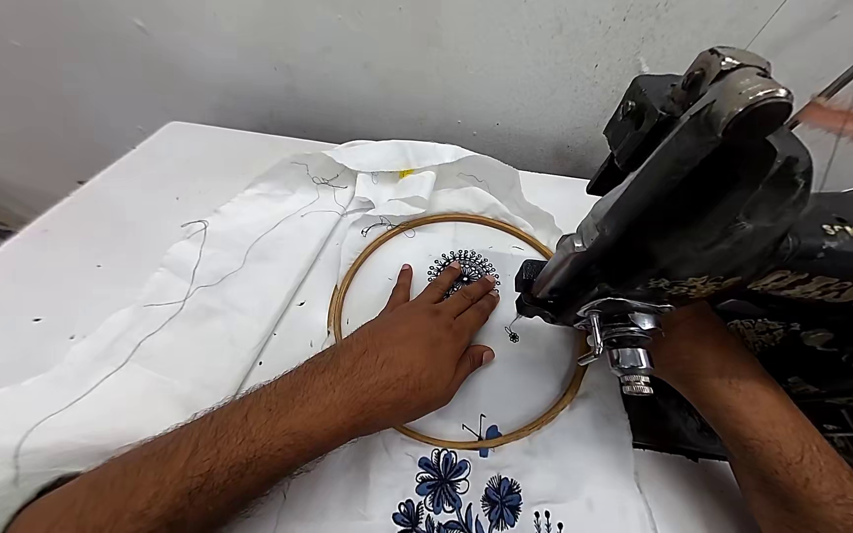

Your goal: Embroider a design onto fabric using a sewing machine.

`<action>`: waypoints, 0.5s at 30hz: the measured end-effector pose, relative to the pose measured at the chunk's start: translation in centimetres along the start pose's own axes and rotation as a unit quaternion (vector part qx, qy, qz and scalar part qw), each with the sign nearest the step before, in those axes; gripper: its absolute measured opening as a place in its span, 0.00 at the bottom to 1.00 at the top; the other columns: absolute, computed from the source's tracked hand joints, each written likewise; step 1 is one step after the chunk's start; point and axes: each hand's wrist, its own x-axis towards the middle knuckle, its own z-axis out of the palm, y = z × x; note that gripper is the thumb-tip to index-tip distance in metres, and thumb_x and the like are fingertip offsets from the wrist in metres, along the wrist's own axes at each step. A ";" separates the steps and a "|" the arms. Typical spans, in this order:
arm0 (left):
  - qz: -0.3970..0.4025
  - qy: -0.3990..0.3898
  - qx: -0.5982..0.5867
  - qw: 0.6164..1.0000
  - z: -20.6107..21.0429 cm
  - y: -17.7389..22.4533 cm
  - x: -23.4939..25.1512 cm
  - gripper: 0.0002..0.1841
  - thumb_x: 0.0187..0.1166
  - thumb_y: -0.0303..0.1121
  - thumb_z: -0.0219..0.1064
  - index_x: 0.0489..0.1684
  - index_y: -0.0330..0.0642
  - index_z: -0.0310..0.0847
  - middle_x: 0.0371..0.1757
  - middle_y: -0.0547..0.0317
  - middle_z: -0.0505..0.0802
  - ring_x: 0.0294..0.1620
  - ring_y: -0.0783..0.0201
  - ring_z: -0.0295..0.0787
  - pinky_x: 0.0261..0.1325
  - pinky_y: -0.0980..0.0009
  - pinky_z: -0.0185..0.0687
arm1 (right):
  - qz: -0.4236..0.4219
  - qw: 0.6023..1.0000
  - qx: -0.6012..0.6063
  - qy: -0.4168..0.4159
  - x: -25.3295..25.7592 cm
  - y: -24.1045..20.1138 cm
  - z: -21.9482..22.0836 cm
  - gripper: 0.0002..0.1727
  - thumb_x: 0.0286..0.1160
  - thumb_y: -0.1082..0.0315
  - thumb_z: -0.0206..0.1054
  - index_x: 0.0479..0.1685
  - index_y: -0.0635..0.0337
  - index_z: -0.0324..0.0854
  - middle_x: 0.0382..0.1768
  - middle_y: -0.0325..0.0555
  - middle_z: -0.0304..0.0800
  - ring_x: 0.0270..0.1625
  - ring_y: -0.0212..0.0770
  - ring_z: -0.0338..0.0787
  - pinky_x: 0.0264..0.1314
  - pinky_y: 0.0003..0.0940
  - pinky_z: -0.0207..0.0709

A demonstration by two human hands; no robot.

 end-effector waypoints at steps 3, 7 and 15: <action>-0.007 -0.014 0.000 1.000 -0.3 0.1 -0.1 0.33 0.92 0.55 0.43 0.91 0.48 0.63 0.94 0.64 0.63 0.96 0.50 0.48 0.85 0.23 0.41 | -0.005 1.000 0.008 0.008 -0.1 0.1 0.1 0.06 0.67 0.79 0.76 0.38 0.71 0.85 0.37 0.63 0.88 0.44 0.56 0.88 0.46 0.57 0.77; -0.008 -0.008 0.001 1.000 -0.2 -0.1 -0.1 0.33 0.92 0.55 0.43 0.92 0.49 0.62 0.94 0.64 0.64 0.96 0.50 0.49 0.84 0.22 0.43 | -0.008 0.999 0.040 0.035 -0.2 0.6 0.7 0.05 0.67 0.77 0.75 0.37 0.69 0.85 0.35 0.58 0.87 0.42 0.50 0.88 0.45 0.51 0.77; -0.011 0.011 -0.002 1.000 0.1 -0.5 0.2 0.33 0.92 0.56 0.43 0.92 0.49 0.63 0.94 0.64 0.65 0.96 0.49 0.51 0.84 0.22 0.42 | 0.034 0.999 0.029 0.023 -0.4 0.2 0.8 0.05 0.70 0.78 0.73 0.39 0.71 0.84 0.36 0.63 0.87 0.44 0.55 0.88 0.46 0.55 0.76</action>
